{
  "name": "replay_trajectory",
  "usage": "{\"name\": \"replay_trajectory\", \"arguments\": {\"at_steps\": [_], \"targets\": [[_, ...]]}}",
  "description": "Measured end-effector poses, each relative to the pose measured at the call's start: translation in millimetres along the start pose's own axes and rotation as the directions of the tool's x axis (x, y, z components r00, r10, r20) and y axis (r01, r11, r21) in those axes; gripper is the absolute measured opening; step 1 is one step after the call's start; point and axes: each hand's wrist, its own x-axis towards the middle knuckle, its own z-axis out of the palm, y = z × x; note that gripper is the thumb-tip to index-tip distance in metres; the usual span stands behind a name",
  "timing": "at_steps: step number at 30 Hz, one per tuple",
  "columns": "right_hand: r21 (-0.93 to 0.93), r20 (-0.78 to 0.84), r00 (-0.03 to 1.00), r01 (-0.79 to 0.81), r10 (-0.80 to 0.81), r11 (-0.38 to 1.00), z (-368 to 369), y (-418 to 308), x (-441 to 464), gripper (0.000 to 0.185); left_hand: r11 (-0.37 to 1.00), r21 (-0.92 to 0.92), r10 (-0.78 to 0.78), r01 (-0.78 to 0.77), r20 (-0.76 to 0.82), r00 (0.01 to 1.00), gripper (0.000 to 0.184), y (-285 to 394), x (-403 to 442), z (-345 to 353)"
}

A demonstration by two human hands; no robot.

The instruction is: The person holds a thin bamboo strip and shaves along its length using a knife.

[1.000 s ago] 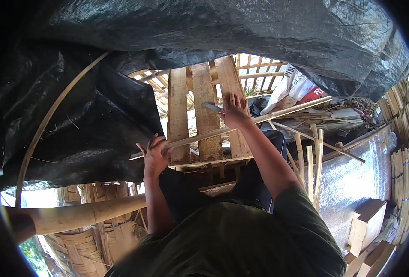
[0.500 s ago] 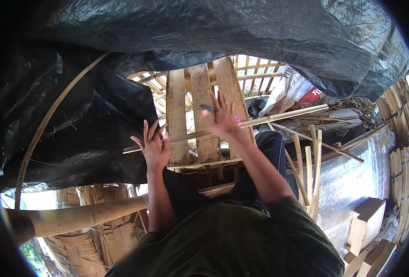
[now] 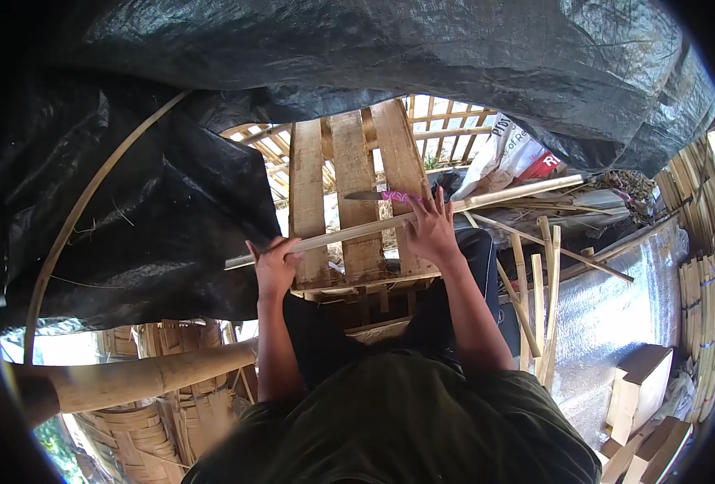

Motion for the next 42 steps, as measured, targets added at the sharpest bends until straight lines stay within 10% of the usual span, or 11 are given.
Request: {"name": "replay_trajectory", "arguments": {"at_steps": [19, 21, 25, 28, 30, 34, 35, 36, 38, 40, 42], "targets": [[-0.059, 0.120, 0.990, 0.076, -0.068, 0.995, -4, -28, 19, 0.046, 0.978, 0.204, -0.043, 0.048, -0.025, 0.999, 0.053, -45, -17, -49], [-0.020, -0.080, 0.991, 0.108, -0.110, 0.994, -7, -36, 17, 0.048, 0.972, 0.236, 0.039, -0.013, -0.105, 0.994, 0.058, -31, -14, -50], [0.642, -0.162, 0.981, 0.186, -0.105, 0.744, 11, -108, -8, 0.065, 0.867, -0.451, 0.089, -0.210, -0.275, 0.957, 0.086, 61, 6, -12], [0.867, 0.046, 0.988, 0.036, -0.151, 0.496, -11, -160, -13, 0.082, 0.058, -0.990, -0.006, -0.129, -0.129, 0.992, 0.091, 119, 19, 65], [0.950, 0.280, 0.959, -0.272, -0.030, 0.153, -41, -164, 11, 0.092, 0.191, -0.965, -0.065, 0.182, 0.173, 0.983, 0.094, 188, 4, -7], [0.962, 0.144, 0.984, -0.164, 0.105, 0.219, -2, -140, 27, 0.091, -0.227, -0.925, 0.041, 0.304, 0.303, 0.952, 0.080, 160, 18, 30], [0.405, 0.194, 0.980, -0.031, -0.053, 0.914, 7, -158, 15, 0.090, -0.144, -0.980, 0.034, 0.137, 0.134, 0.990, 0.073, 153, 26, 24], [0.405, 0.189, 0.981, -0.032, -0.049, 0.914, 5, -155, 17, 0.090, -0.061, -0.998, 0.041, -0.035, -0.037, 0.998, 0.067, 151, 30, 20], [0.839, 0.129, 0.992, -0.104, -0.010, 0.534, -6, -148, 25, 0.089, -0.242, -0.963, -0.114, 0.115, 0.146, 0.983, 0.063, 179, 24, 20], [0.837, 0.148, 0.989, -0.128, 0.006, 0.533, -30, -138, 36, 0.086, -0.402, -0.864, -0.055, 0.303, 0.353, 0.934, 0.060, 202, -5, 21], [0.587, 0.007, 0.993, 0.090, -0.116, 0.805, -17, -142, 19, 0.086, 0.260, -0.964, 0.253, 0.063, 0.130, 0.959, 0.063, 110, -10, 91]]}}
